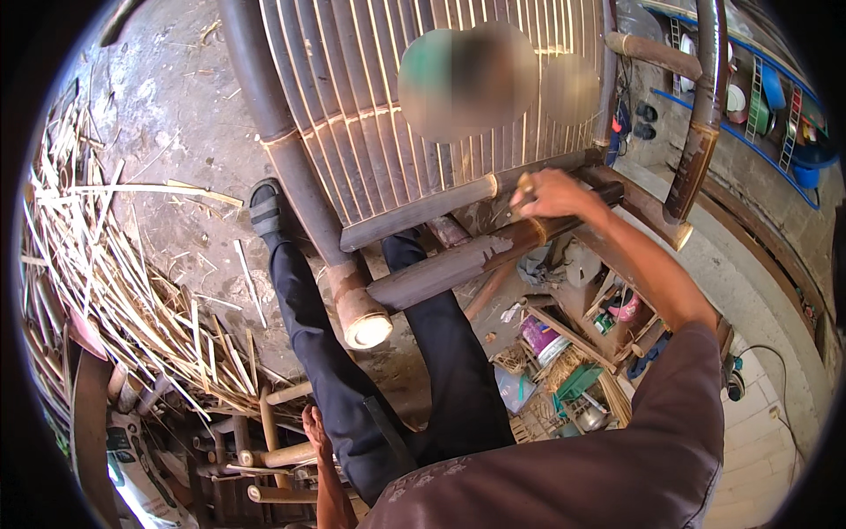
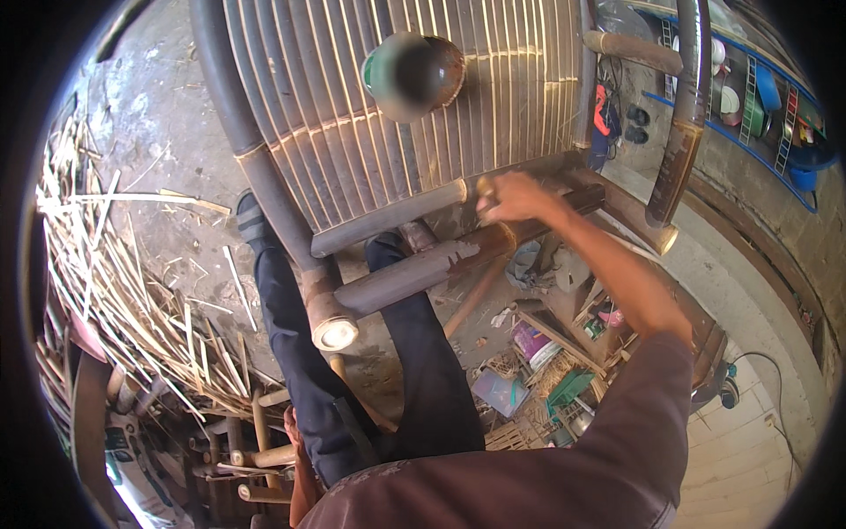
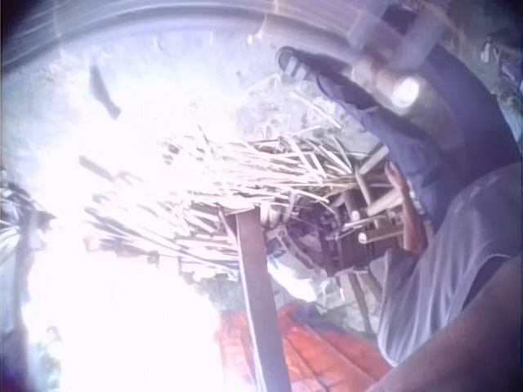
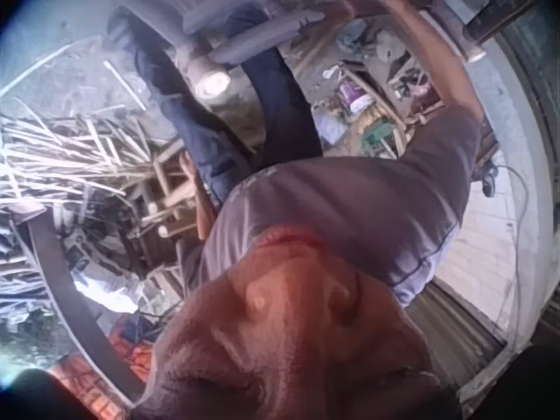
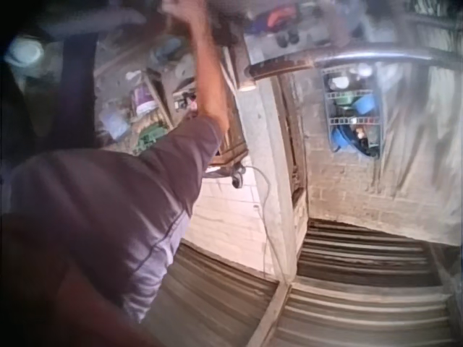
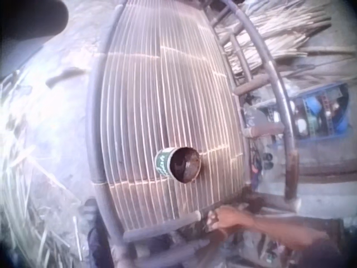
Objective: The person applies varnish to a wooden chair using a brush, covering the legs, frame, and seat. They reposition the chair to access different sides and continue brushing until the end of the clip.
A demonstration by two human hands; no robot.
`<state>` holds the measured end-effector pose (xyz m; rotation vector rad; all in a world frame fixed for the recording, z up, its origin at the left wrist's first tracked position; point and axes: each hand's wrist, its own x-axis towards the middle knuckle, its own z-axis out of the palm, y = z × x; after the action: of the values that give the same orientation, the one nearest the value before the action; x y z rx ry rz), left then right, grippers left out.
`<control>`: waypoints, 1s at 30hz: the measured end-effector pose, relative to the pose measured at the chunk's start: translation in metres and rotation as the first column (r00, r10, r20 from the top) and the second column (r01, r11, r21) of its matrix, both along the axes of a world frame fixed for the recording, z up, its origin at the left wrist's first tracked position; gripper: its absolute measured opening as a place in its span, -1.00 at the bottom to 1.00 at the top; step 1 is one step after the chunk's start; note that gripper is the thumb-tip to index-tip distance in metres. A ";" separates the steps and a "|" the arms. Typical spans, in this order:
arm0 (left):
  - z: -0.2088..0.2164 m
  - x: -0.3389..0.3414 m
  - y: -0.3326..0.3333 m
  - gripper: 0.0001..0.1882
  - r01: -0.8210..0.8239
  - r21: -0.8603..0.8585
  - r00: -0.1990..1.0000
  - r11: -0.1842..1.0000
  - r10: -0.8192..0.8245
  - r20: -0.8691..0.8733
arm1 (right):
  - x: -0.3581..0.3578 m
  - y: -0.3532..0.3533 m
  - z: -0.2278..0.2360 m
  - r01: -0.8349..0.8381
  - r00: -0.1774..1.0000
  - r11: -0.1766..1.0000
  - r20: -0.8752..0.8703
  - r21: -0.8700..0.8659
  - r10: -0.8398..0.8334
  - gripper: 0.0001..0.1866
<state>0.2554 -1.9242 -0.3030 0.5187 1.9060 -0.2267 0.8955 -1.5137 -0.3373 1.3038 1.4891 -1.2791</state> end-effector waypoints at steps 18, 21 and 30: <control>0.007 -0.011 0.031 -0.42 -0.261 -0.070 0.963 0.963 0.264 0.046 | -0.129 0.013 -0.014 0.184 0.944 0.967 -0.241 -0.175 -0.224 -0.66; 0.000 -0.018 0.027 -0.40 -0.299 -0.019 0.951 0.954 0.299 0.074 | -0.122 -0.016 -0.038 0.181 0.948 0.982 -0.275 0.049 -0.160 -0.66; -0.012 -0.032 0.007 -0.39 -0.441 -0.004 0.890 0.897 0.438 0.124 | -0.164 0.006 -0.074 -0.388 0.899 0.916 -0.263 -0.106 0.350 -0.63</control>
<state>0.2233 -1.9171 -0.3152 0.1008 1.8533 0.1242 0.7312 -1.5072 -0.4110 0.7349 1.6690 -1.2970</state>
